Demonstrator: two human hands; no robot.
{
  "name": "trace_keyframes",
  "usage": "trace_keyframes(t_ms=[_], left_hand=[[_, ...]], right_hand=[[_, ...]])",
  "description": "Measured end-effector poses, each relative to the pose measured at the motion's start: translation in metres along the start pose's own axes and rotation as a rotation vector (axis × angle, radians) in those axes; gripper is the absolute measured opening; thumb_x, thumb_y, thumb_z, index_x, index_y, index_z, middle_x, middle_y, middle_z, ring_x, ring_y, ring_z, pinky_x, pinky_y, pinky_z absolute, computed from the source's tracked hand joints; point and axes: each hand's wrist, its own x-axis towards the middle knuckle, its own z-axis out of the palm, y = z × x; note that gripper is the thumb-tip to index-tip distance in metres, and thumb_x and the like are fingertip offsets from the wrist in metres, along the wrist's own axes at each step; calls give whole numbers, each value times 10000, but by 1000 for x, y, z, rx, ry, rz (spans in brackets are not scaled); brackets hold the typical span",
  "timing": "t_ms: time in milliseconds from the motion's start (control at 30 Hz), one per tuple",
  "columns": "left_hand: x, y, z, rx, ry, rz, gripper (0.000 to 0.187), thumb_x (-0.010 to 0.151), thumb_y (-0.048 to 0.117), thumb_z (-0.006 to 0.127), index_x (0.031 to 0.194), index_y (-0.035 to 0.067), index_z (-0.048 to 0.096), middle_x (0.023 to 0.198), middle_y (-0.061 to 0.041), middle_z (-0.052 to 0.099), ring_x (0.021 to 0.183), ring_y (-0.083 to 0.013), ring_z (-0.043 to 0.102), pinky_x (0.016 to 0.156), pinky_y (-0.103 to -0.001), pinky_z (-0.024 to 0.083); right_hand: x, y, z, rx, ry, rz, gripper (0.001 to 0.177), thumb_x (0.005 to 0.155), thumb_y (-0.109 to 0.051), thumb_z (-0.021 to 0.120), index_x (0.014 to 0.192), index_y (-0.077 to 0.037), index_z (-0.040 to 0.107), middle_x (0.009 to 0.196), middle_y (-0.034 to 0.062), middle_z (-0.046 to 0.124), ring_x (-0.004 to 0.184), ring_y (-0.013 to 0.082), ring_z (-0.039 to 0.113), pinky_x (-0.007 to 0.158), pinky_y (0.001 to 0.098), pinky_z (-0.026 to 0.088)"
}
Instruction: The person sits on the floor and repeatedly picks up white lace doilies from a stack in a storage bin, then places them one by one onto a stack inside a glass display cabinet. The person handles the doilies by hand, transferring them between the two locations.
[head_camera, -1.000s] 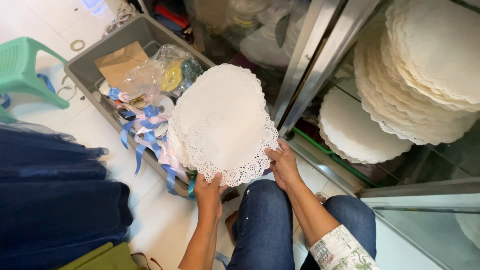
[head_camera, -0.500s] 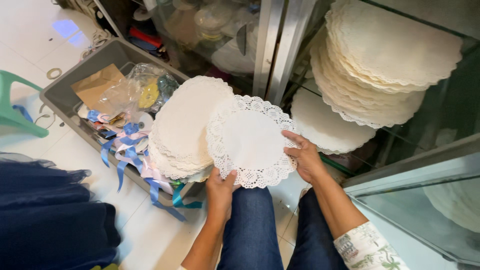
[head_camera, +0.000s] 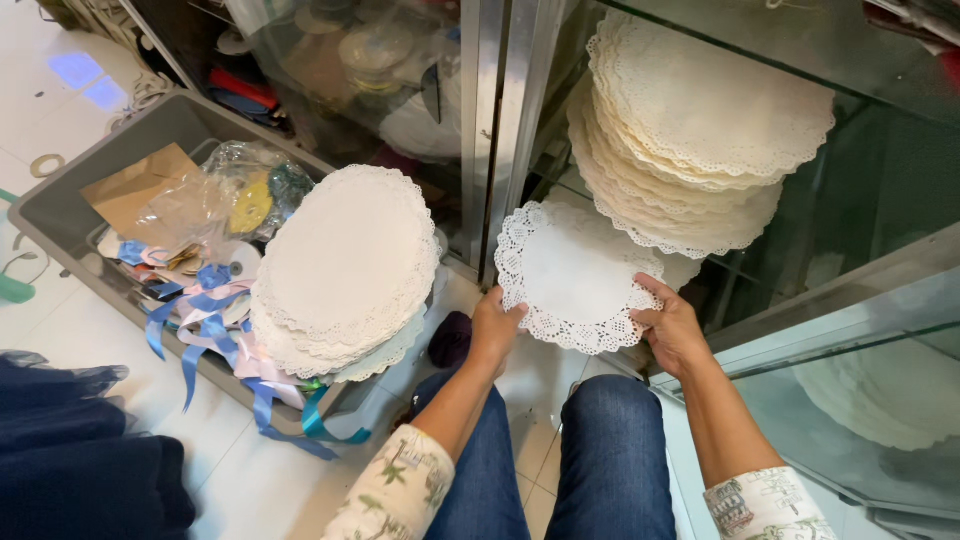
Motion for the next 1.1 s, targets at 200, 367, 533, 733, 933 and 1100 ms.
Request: trace_keyframes(t_ms=[200, 367, 533, 733, 933, 1100], left_hand=[[54, -19, 36, -74, -42, 16, 555, 995, 96, 638, 1499, -27, 440, 1206, -267, 644, 1043, -306, 691, 846, -393, 626], [47, 15, 59, -120, -105, 44, 653, 974, -19, 589, 1561, 12, 304, 1329, -327, 529, 1200, -366, 612, 974, -425, 592], [72, 2, 73, 21, -134, 69, 701, 953, -18, 609, 1579, 57, 302, 1396, -348, 502, 1268, -397, 582, 1007, -436, 573], [99, -31, 80, 85, -126, 33, 533, 979, 17, 581, 1502, 20, 478, 1481, -314, 481, 1295, -369, 579, 1031, -418, 545], [91, -29, 79, 136, -89, 24, 510, 962, 63, 608, 1465, 22, 537, 1453, -264, 541, 1315, -352, 569, 1065, -423, 506], [83, -20, 71, 36, -133, 11, 576, 955, 28, 591, 1512, -18, 454, 1504, -311, 468, 1345, -383, 535, 1086, -425, 504]], right_hand=[[37, 15, -39, -37, 85, -69, 702, 788, 136, 658, 1455, -61, 563, 1201, 106, 645, 891, 168, 673, 723, 250, 611], [69, 34, -57, -3, 195, -104, 684, 799, 126, 643, 1444, -91, 571, 1168, 97, 628, 884, 172, 664, 705, 209, 599], [80, 41, -48, 13, 241, -112, 682, 802, 132, 642, 1436, -111, 578, 1190, 91, 601, 938, 182, 654, 722, 197, 588], [100, 59, -48, -84, 292, -97, 604, 866, 82, 671, 1423, -130, 569, 1212, 65, 573, 986, 169, 604, 748, 210, 535], [95, 56, -36, -171, 316, -105, 558, 912, 68, 669, 1431, -109, 567, 1295, 146, 537, 1047, 215, 556, 778, 281, 509], [96, 52, -40, -266, 322, -108, 541, 949, 42, 665, 1442, -171, 591, 1353, 160, 522, 1117, 208, 540, 842, 298, 522]])
